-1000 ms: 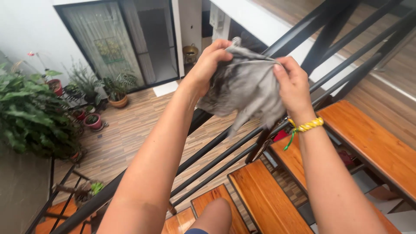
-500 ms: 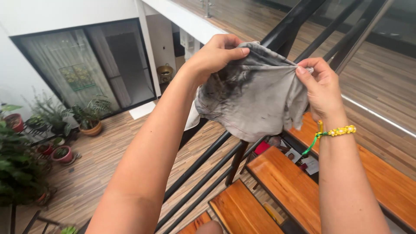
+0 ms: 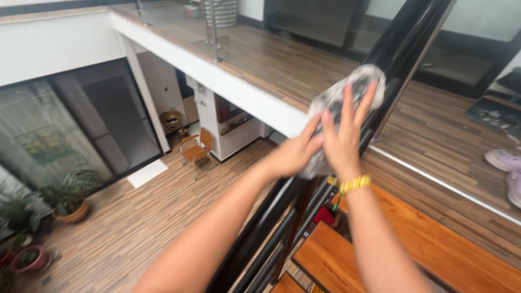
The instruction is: The recorder uses a cloth to wipe down and clean the metal railing of an indoor staircase.
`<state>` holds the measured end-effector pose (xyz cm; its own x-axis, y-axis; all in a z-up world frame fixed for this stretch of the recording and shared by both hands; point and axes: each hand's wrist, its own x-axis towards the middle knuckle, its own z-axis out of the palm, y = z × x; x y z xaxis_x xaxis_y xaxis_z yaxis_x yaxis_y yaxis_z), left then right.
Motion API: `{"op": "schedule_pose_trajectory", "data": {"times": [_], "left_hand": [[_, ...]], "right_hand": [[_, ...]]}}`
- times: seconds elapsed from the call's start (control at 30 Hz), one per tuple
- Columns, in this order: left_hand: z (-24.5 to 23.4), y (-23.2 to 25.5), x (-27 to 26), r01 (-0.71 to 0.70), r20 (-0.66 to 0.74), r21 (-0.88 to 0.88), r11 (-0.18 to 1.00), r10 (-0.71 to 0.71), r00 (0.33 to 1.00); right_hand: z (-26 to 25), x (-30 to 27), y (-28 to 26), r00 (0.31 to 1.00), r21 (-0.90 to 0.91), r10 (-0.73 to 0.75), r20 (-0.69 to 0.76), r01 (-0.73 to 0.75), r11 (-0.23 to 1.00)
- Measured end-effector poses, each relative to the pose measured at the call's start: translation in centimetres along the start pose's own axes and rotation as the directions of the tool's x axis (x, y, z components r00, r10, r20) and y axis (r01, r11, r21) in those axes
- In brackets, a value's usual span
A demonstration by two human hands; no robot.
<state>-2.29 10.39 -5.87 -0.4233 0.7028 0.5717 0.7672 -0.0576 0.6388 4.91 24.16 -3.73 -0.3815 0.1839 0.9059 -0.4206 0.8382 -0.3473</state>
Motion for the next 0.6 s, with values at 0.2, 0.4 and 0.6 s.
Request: {"op": "schedule_pose_trajectory", "data": {"times": [0.2, 0.4, 0.6], "left_hand": [[1.0, 1.6, -1.8, 0.059, 0.063, -0.029, 0.998, -0.057, 0.996], [1.8, 1.3, 4.7, 0.062, 0.057, -0.233, 0.971, -0.050, 0.997], [3.0, -1.0, 15.4, -0.055, 0.026, -0.181, 0.982, 0.061, 0.998]], "right_hand": [[-0.4, -2.0, -1.5, 0.989, 0.038, 0.148, -0.027, -0.147, 0.988], [-1.1, 2.4, 1.6, 0.979, 0.053, 0.198, -0.042, -0.195, 0.979], [-3.3, 10.0, 8.9, 0.993, -0.064, 0.115, -0.029, -0.117, 0.991]]}}
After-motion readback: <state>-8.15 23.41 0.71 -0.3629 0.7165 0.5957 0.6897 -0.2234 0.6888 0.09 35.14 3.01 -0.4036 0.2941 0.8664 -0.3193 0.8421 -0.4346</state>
